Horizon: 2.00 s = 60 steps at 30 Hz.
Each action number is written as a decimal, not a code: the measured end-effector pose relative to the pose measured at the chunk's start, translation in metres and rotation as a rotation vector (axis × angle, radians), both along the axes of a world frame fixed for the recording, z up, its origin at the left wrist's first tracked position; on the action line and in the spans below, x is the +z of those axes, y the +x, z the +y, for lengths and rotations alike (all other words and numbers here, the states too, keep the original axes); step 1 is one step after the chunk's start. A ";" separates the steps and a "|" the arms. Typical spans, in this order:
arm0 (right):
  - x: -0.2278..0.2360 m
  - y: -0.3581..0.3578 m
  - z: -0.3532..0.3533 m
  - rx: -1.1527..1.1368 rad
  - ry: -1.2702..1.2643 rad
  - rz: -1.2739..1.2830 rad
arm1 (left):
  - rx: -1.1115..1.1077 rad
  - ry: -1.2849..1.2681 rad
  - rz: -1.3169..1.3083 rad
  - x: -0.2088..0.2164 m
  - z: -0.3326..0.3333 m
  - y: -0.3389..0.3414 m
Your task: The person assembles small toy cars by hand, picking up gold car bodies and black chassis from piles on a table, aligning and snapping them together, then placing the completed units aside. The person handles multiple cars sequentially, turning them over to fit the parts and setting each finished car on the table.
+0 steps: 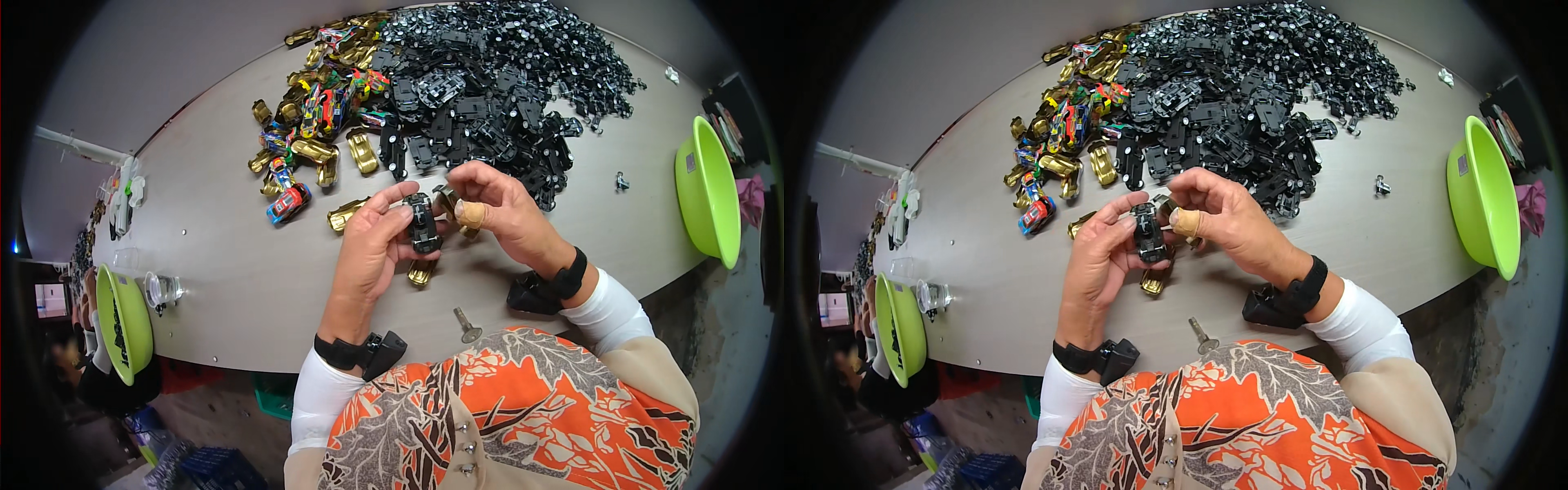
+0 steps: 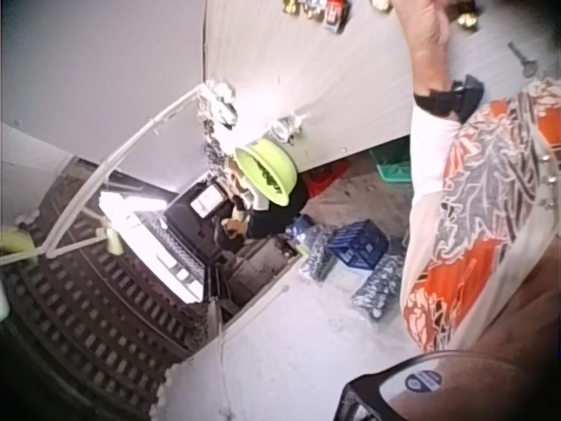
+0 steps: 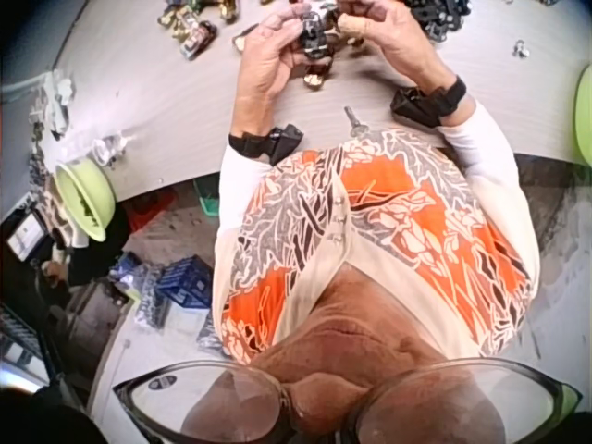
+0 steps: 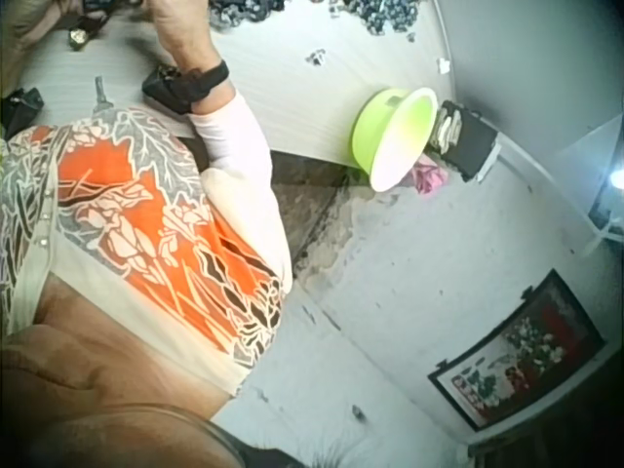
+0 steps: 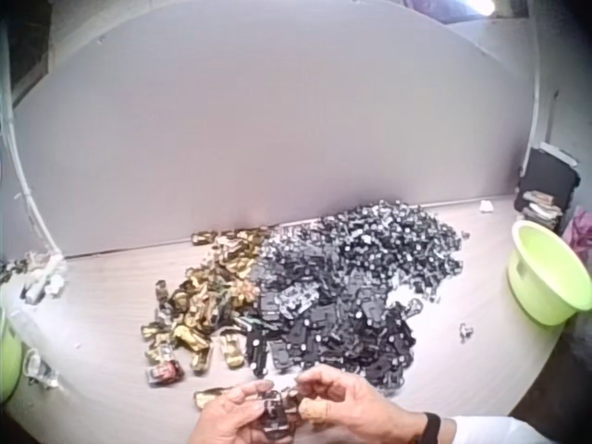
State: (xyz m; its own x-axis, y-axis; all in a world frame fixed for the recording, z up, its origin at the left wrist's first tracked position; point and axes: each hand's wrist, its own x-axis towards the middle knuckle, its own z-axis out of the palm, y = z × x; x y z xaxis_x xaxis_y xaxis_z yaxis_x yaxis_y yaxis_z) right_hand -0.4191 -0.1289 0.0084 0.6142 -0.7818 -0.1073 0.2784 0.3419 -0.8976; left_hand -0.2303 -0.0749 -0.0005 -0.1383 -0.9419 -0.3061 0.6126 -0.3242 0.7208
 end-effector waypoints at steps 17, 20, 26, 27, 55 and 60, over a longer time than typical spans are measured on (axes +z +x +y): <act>0.002 0.000 0.003 -0.248 -0.841 0.448 | -0.049 -0.051 -0.064 0.003 0.004 0.001; -0.002 0.003 0.007 -0.172 -0.490 0.383 | 0.017 -0.220 -0.316 -0.003 0.006 -0.009; -0.004 0.009 0.008 -0.179 -0.367 0.364 | -0.024 -0.319 -0.470 -0.005 0.013 -0.020; -0.004 0.009 0.007 -0.164 -0.328 0.330 | -0.044 -0.289 -0.429 -0.005 0.011 -0.016; 0.012 0.005 0.014 -0.108 -0.743 0.391 | -0.051 -0.156 -0.073 -0.004 0.010 -0.007; 0.014 0.005 0.015 -0.111 -0.756 0.389 | -0.019 -0.186 -0.074 -0.004 0.011 -0.008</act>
State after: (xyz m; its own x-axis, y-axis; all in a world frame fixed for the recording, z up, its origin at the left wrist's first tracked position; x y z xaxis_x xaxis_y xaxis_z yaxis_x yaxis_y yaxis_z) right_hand -0.4138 -0.1142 0.0220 0.5577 -0.7815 0.2796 -0.0997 -0.3975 -0.9122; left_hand -0.2380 -0.0636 -0.0044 -0.1402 -0.9806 -0.1373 0.5508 -0.1924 0.8121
